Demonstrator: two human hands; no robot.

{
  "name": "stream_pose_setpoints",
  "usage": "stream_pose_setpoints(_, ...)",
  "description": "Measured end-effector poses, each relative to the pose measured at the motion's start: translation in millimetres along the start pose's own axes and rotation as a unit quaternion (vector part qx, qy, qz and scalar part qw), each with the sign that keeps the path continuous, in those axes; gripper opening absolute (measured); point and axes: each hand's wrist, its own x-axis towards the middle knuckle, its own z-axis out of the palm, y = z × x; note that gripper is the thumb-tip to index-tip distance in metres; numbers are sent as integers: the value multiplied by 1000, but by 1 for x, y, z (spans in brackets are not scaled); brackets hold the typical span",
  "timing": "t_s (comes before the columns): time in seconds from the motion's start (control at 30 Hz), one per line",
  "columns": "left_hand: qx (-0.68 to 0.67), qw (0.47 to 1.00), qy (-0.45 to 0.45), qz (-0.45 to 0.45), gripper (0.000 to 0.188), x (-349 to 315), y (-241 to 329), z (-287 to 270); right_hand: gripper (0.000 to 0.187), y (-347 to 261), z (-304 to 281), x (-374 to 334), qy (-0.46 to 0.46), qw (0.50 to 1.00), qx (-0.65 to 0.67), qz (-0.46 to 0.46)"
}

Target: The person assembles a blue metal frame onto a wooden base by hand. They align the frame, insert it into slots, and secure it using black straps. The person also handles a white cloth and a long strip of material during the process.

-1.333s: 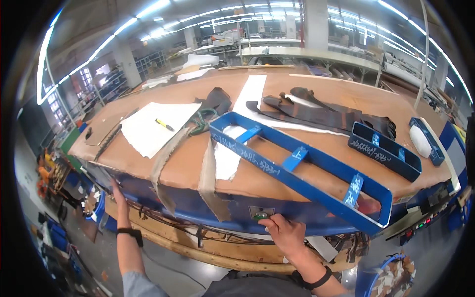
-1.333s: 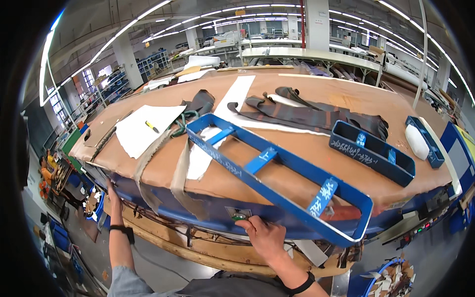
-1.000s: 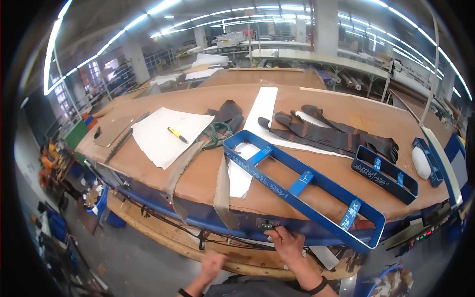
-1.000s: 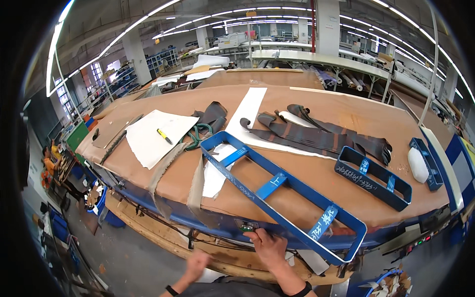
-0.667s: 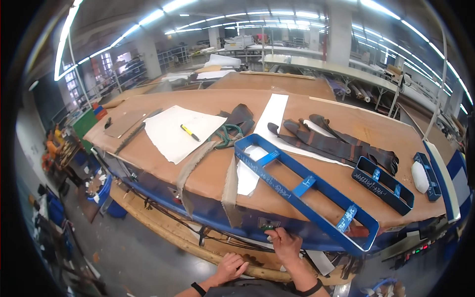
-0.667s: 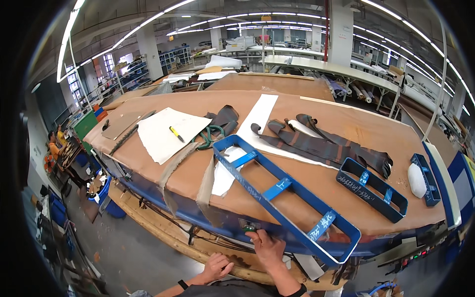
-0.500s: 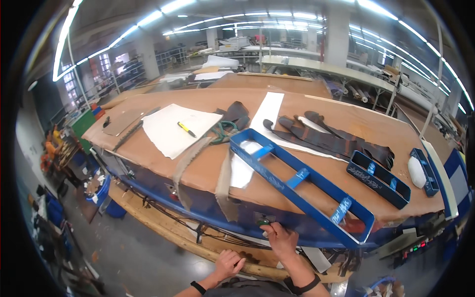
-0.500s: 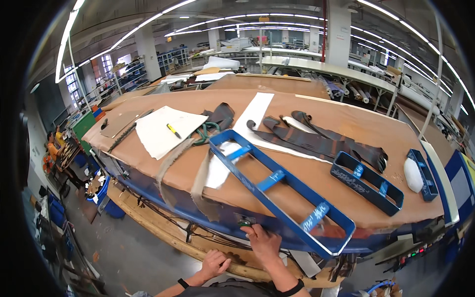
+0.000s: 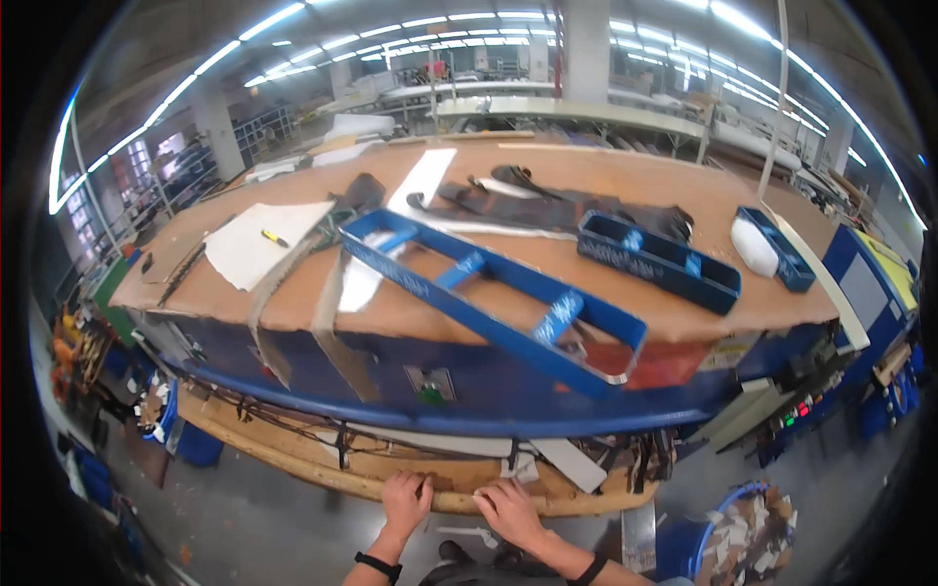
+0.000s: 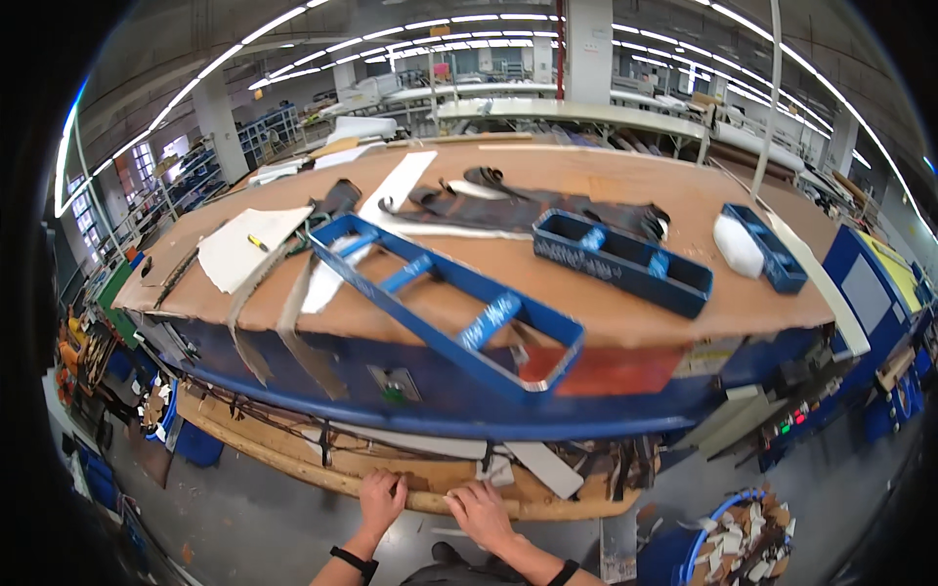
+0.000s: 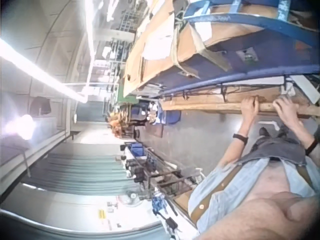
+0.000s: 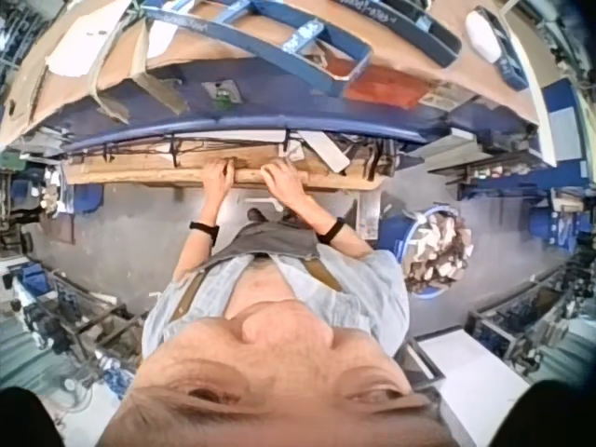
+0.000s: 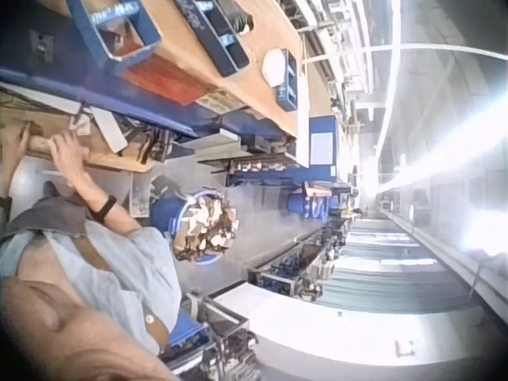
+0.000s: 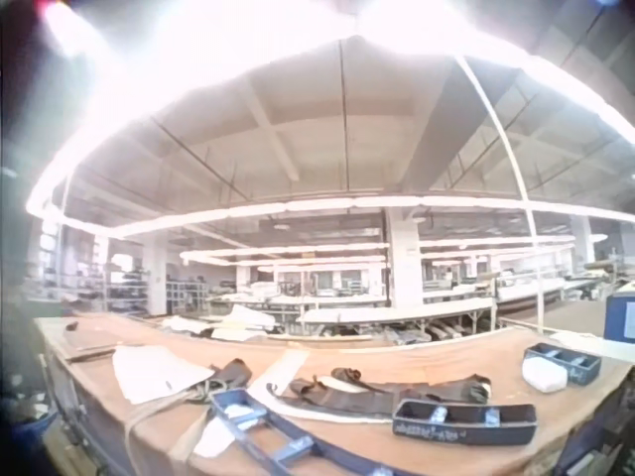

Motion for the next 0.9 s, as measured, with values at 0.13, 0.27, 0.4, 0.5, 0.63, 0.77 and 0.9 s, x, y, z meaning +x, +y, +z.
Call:
stream_pose_setpoints(0.13, -5, 1000, 1, -29, 15, -19, -2, 8, 31, 3, 26, -29, -3, 999, -46, 2)
stream_pose_setpoints(0.27, -17, 999, -31, -38, 14, -29, -3, 7, 29, 1, 30, -36, 23, 997, -75, 20)
stream_pose_setpoints(0.4, -9, 999, -26, -22, 17, -35, 1, 1, 30, -11, 31, -43, 40, 995, -80, 34)
stream_pose_setpoints(0.5, -32, 998, -50, -28, 17, -42, 11, -10, 29, -17, 25, -56, 33, 995, -84, 39)
stream_pose_setpoints(0.63, -38, 997, -54, -41, 17, -71, 18, -28, 31, -36, 25, -85, 39, 996, -69, 42)
stream_pose_setpoints(0.77, -32, 996, -64, -56, 19, -111, 35, -53, 31, -57, 18, -127, 20, 998, -33, 44)
stream_pose_setpoints(0.9, -29, 993, -86, -75, 22, -146, 57, -76, 35, -68, -21, -177, -59, 989, 110, 76)
